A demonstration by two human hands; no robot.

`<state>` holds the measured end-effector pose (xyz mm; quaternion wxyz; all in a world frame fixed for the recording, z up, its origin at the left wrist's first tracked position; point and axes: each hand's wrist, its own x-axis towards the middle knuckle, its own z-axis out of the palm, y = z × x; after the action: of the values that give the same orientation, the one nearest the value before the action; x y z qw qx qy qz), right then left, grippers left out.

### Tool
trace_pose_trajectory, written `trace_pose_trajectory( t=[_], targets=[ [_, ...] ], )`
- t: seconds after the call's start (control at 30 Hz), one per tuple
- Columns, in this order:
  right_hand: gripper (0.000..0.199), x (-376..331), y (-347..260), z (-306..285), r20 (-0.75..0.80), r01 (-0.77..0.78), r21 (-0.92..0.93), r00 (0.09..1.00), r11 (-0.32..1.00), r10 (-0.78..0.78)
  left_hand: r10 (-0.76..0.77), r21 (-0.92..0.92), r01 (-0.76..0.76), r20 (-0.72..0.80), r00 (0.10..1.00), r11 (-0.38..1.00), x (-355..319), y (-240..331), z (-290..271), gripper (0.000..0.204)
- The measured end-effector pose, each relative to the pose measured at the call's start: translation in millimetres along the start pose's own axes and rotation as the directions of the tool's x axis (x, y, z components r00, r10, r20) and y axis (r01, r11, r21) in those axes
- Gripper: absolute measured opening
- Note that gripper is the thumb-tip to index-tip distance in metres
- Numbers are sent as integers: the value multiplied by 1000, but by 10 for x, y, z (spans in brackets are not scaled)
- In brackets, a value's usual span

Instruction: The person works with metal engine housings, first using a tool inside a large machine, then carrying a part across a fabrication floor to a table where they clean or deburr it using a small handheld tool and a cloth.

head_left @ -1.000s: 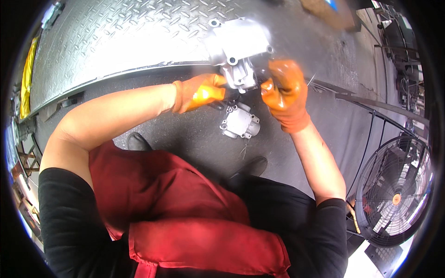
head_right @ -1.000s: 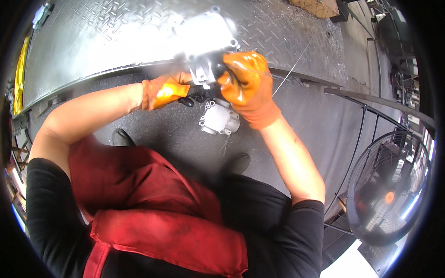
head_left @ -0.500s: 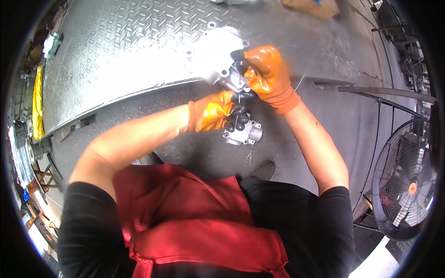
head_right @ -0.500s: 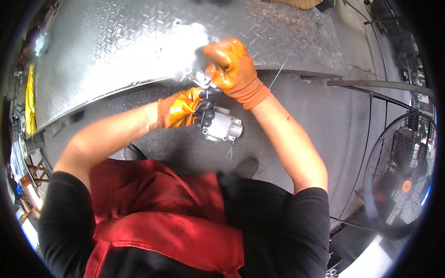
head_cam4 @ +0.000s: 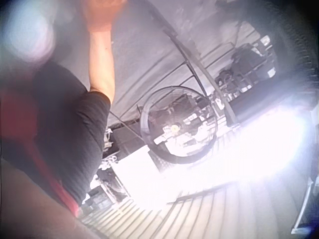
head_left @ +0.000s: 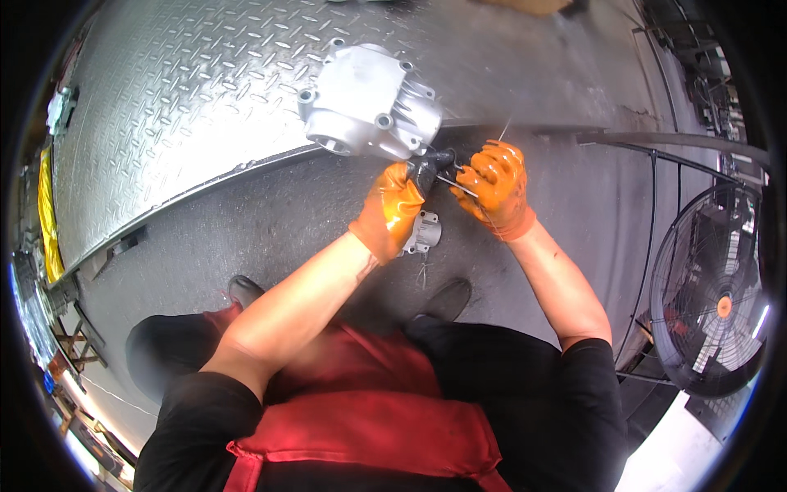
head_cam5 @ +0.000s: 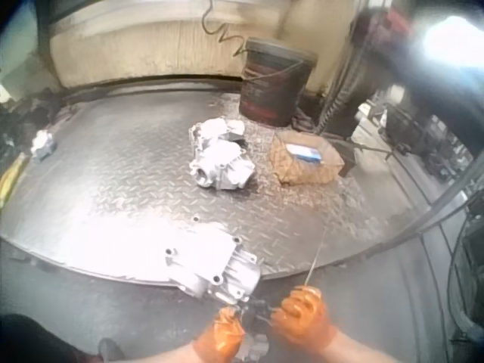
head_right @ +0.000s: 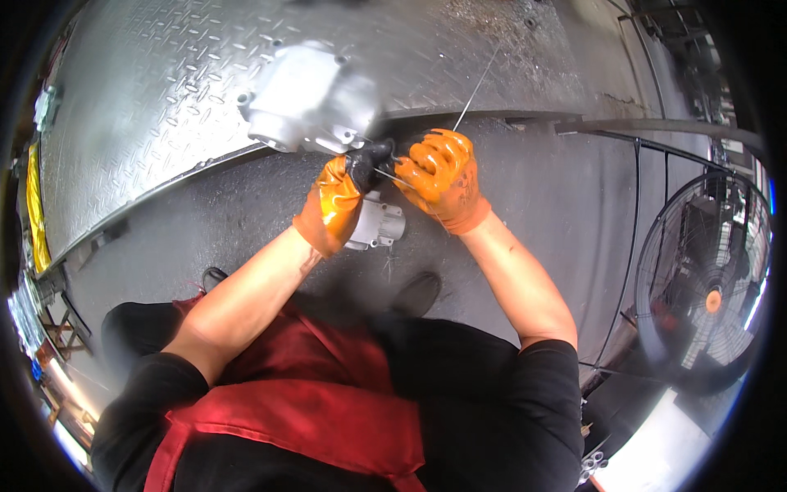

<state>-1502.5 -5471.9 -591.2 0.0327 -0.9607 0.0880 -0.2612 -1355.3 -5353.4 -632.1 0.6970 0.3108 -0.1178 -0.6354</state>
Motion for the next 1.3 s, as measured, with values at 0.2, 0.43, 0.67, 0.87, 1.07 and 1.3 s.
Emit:
trace_pose_trajectory(
  t=[0.2,0.43,0.67,0.87,1.07,1.3],
  targets=[
    [32,-169,-156,157,-42,-148,167,987,975,157,171,393,-47,-288,942,919,21,-212,-106,18],
    [31,-284,-341,147,11,-209,225,977,952,212,87,276,-39,-163,983,960,116,-261,-131,20],
    [35,-575,-182,-87,45,-540,404,818,738,574,-287,-239,220,-298,910,946,182,-133,-51,4],
    [26,-10,-249,-58,219,-710,382,691,591,688,-147,89,170,-215,965,981,114,22,78,11],
    [14,6,-71,142,-109,-581,334,758,742,643,-228,-91,234,72,971,968,89,198,-90,17],
    [12,64,-217,-127,-71,-64,-432,997,899,37,-215,44,218,-80,973,975,13,295,63,16]
  ],
)
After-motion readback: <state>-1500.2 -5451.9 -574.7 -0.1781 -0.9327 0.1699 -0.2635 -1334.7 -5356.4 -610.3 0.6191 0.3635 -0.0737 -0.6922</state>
